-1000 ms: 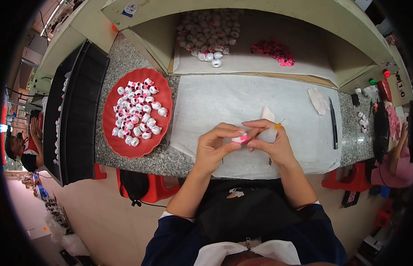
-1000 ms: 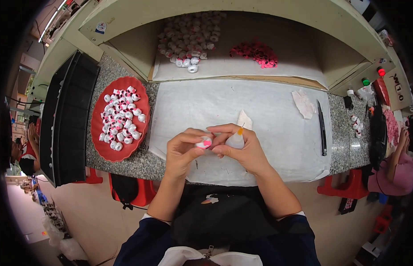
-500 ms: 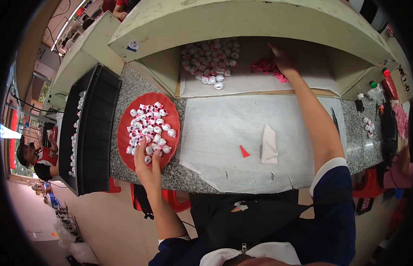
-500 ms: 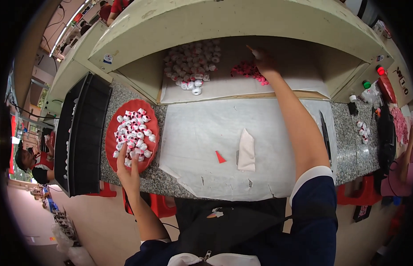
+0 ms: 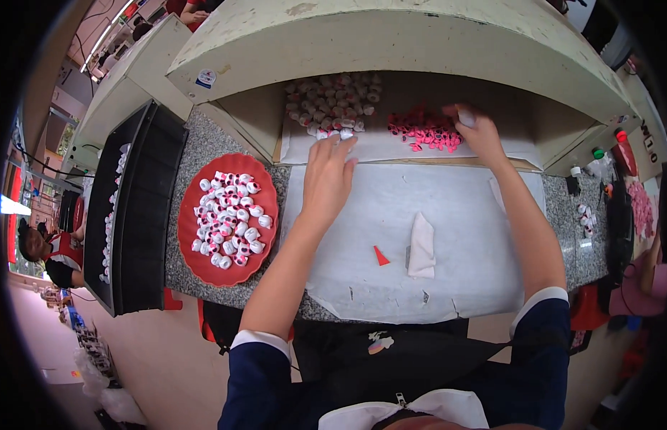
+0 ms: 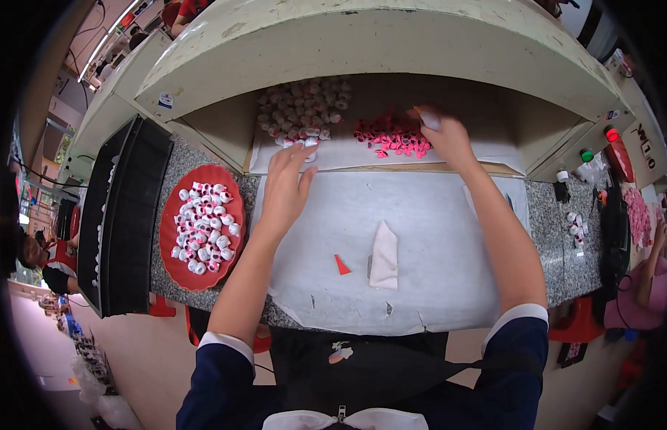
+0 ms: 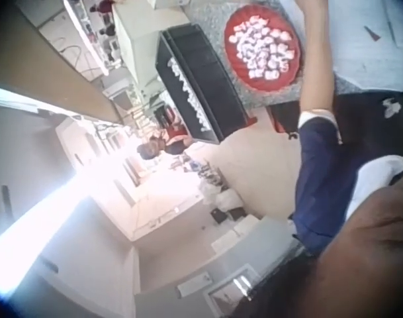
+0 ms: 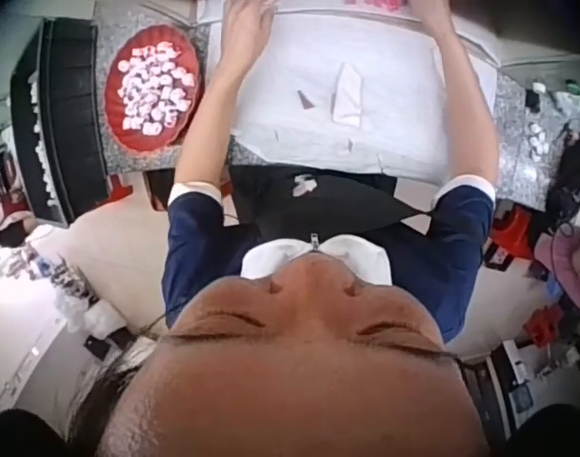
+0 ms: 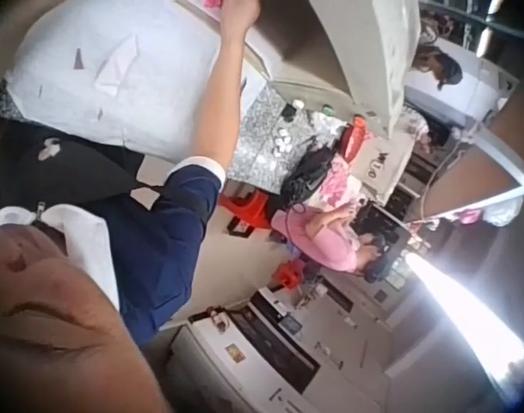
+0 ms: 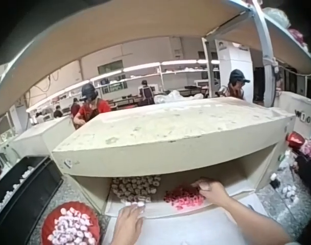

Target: Apply glue and attach small pink bows to white plastic toy heads.

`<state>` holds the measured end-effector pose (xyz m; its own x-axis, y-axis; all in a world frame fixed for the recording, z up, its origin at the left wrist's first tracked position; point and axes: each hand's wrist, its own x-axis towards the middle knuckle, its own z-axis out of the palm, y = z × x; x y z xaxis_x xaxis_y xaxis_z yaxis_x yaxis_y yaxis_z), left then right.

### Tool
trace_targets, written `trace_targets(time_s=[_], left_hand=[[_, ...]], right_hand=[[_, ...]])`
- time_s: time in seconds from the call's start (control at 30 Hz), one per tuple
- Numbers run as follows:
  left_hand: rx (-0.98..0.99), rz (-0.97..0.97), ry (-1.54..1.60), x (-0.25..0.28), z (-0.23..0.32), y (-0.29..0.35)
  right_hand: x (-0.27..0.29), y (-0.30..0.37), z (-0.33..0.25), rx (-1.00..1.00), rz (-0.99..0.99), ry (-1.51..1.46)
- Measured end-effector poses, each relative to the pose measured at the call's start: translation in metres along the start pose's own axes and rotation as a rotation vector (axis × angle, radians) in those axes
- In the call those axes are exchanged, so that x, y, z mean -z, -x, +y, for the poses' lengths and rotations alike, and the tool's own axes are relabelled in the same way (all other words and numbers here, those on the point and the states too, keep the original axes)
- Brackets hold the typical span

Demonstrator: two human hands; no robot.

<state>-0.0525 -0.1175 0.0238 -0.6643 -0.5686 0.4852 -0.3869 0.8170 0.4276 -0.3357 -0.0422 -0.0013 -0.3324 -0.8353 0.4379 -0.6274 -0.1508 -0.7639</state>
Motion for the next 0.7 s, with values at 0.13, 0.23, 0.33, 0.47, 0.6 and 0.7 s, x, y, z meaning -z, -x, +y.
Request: trace_targets(time_s=[0.13, 0.23, 0.33, 0.47, 0.6, 0.7], left_hand=[[0.186, 0.142, -0.120, -0.017, -0.014, -0.013], [0.161, 0.138, -0.129, -0.025, -0.007, -0.011], [0.106, 0.108, -0.126, -0.031, -0.014, -0.006], [0.154, 0.086, 0.049, -0.013, -0.001, 0.000], [0.329, 0.020, 0.712, 0.010, 0.031, 0.034], [0.483, -0.028, 1.199, 0.017, 0.055, 0.062]], right_hand=[[-0.013, 0.003, -0.031, -0.115, -0.058, 0.224], [-0.035, 0.001, -0.041, -0.079, -0.040, 0.135], [-0.050, 0.011, -0.067, -0.017, 0.029, -0.008], [-0.025, 0.064, -0.109, -0.192, -0.150, -0.307], [-0.007, 0.125, -0.142, -0.354, -0.239, -0.490], [-0.009, 0.143, -0.158, -0.278, -0.193, -0.500]])
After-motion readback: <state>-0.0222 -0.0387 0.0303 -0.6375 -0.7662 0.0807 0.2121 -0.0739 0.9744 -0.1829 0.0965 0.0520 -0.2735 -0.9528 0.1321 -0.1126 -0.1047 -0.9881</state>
